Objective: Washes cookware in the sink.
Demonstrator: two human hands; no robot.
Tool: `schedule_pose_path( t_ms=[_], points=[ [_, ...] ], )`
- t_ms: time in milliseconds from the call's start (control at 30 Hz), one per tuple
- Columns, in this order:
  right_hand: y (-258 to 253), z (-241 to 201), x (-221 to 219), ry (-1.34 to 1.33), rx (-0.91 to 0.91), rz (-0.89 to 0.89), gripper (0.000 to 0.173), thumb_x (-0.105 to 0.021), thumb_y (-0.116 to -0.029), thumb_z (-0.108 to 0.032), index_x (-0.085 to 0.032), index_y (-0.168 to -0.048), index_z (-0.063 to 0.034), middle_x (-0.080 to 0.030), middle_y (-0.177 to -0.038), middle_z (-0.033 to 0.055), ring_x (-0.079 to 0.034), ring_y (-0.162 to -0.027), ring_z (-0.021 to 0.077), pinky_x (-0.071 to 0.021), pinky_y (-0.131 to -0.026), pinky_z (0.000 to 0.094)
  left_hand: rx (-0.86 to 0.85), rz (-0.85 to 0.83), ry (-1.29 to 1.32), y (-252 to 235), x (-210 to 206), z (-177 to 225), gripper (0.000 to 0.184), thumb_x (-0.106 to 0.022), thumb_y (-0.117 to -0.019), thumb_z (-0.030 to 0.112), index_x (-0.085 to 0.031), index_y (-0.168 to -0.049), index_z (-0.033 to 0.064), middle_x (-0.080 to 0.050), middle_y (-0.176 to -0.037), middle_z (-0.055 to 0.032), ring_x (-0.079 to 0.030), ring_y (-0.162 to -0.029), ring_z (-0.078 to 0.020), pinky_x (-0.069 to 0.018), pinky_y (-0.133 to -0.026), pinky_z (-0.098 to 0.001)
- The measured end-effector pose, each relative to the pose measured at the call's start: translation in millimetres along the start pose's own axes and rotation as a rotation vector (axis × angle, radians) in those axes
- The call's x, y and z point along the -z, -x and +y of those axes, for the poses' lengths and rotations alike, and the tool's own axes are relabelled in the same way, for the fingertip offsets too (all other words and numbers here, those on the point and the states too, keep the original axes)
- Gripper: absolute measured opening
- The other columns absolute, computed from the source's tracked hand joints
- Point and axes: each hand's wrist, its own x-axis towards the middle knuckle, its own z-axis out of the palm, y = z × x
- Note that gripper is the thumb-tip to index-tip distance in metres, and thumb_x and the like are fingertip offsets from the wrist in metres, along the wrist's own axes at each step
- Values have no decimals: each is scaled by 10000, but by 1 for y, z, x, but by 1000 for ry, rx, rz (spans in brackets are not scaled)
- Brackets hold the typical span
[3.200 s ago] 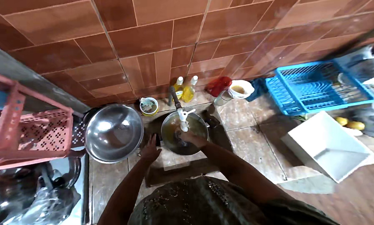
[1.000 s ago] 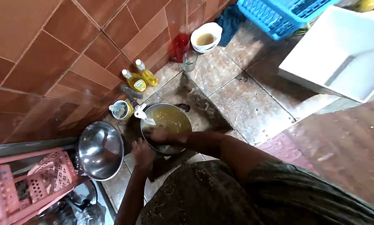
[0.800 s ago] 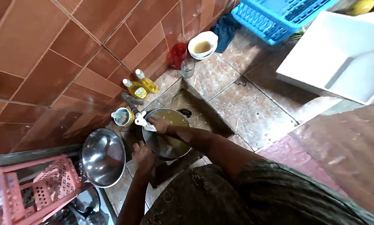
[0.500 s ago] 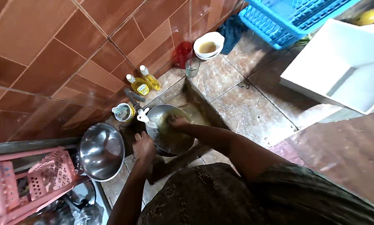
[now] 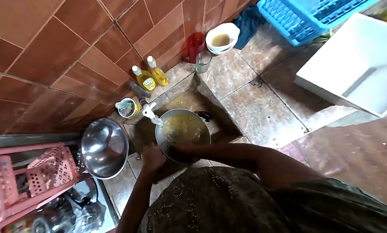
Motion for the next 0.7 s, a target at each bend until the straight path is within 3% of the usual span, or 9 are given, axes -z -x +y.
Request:
schedule_pose_path(
  t_ms=[67,133,233,333,400,467,567,633,700],
  points=[
    [-13,-22,0,-44,86,83,482,-647,-986,-280,-538,-1411,-80,-589,-1344,239,-610,-1197,435,-508,-972,636,12,-21,2,-1,-5,-1,556,-691,-861,412,-668,-1286,55,-512,-1480,-186,-518,-1328,-411,-502,-987,-622],
    [-34,-38,9,-132,91,180,518,-680,-964,-236,-521,-1420,-50,-595,-1339,250,-604,-1214,431,-492,-1007,617,15,-42,-11,-1,-9,-2,615,-681,-890,451,-631,-1348,45,-475,-1519,-195,-478,-1369,-419,-483,-1017,-622],
    [-74,-29,29,-505,-158,386,541,-680,-966,-229,-509,-1424,4,-606,-1349,250,-607,-1242,388,-486,-1053,560,22,-22,-46,1,-16,-3,634,-675,-904,462,-606,-1384,53,-470,-1526,-186,-468,-1382,-414,-495,-1013,-603],
    [-90,-6,50,-956,-544,680,524,-687,-986,-261,-539,-1383,49,-634,-1297,275,-623,-1214,387,-492,-1052,534,46,-22,-31,4,-18,0,601,-657,-903,465,-631,-1357,72,-489,-1510,-170,-470,-1383,-397,-506,-1004,-591],
    [-83,6,66,-1103,-786,772,587,-614,-1033,-347,-486,-1443,55,-561,-1420,276,-545,-1340,379,-431,-1130,513,61,-26,-3,6,-20,3,581,-647,-915,460,-636,-1353,79,-488,-1510,-169,-479,-1379,-390,-503,-1008,-587],
    [-91,15,64,-1234,-854,892,582,-600,-1042,-337,-459,-1466,36,-559,-1430,255,-550,-1333,366,-443,-1116,514,69,-26,-4,6,-22,4,560,-649,-910,430,-636,-1360,97,-497,-1504,-162,-491,-1371,-381,-522,-987,-581],
    [-106,8,55,-1109,-687,905,590,-637,-1013,-236,-401,-1479,39,-606,-1356,258,-614,-1248,374,-503,-1064,521,49,-8,-15,3,-25,4,563,-669,-901,404,-628,-1364,87,-507,-1489,-171,-480,-1378,-381,-527,-988,-564],
    [-97,-9,45,-880,-424,683,525,-623,-1017,-203,-452,-1451,38,-618,-1334,255,-616,-1240,364,-488,-1075,512,34,21,-33,0,-26,1,595,-688,-884,407,-620,-1374,77,-487,-1507,-165,-454,-1398,-380,-526,-988,-562],
    [-78,-19,26,-643,-153,398,510,-587,-1039,-260,-476,-1472,-14,-615,-1352,231,-609,-1248,349,-469,-1086,523,19,68,-54,-3,-23,-1,622,-698,-871,410,-611,-1379,63,-481,-1515,-164,-441,-1410,-378,-518,-996,-558]
  ],
)
